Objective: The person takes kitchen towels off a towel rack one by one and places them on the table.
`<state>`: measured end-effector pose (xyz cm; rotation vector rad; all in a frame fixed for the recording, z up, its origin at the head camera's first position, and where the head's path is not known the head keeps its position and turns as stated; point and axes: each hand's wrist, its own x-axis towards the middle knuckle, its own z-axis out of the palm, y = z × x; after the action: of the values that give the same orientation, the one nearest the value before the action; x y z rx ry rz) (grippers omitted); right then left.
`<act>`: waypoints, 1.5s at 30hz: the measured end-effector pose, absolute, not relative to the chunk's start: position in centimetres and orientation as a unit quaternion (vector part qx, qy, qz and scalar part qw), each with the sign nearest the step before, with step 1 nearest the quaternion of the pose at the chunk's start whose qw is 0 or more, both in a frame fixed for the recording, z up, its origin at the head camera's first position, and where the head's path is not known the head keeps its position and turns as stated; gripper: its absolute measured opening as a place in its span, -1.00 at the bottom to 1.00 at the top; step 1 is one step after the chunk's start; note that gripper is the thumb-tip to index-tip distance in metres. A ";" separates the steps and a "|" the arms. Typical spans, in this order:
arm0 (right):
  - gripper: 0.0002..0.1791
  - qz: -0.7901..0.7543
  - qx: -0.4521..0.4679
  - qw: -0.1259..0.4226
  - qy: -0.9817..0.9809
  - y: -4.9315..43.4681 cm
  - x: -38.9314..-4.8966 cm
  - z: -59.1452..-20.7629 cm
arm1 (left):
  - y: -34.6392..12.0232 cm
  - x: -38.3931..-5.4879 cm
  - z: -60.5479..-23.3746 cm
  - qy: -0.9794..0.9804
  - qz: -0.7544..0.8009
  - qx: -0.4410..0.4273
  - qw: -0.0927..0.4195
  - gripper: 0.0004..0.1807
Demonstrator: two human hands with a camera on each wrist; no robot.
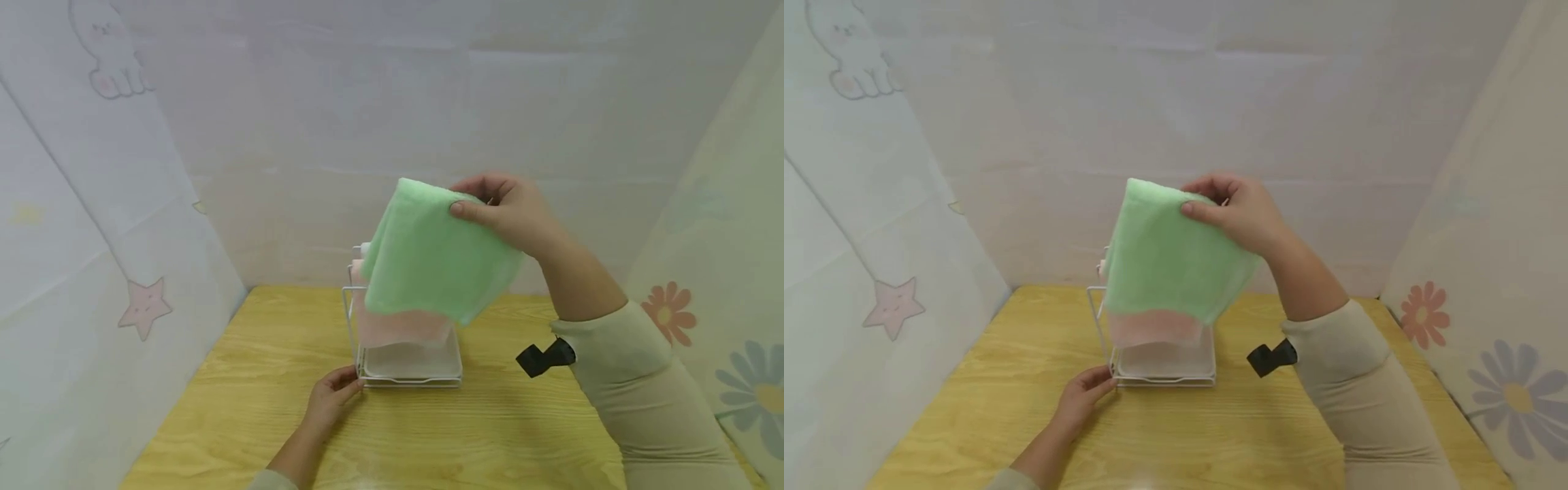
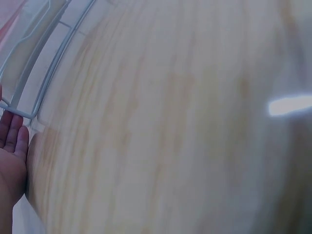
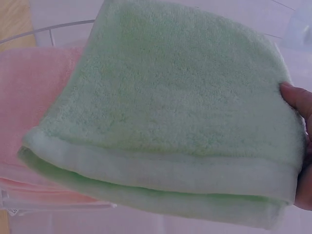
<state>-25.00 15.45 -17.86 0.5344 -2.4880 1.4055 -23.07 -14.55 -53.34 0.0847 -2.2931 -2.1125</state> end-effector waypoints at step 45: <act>-0.78 0.437 0.118 0.204 -0.868 27.0 -21.1 -16.1 | -14.9 -22.9 -53.4 -0.725 -0.687 0.032 0.011 -0.56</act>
<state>-21.08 26.96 -16.14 0.3281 -2.4224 1.2191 -22.89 -14.94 -53.43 0.0998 -2.2635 -2.1452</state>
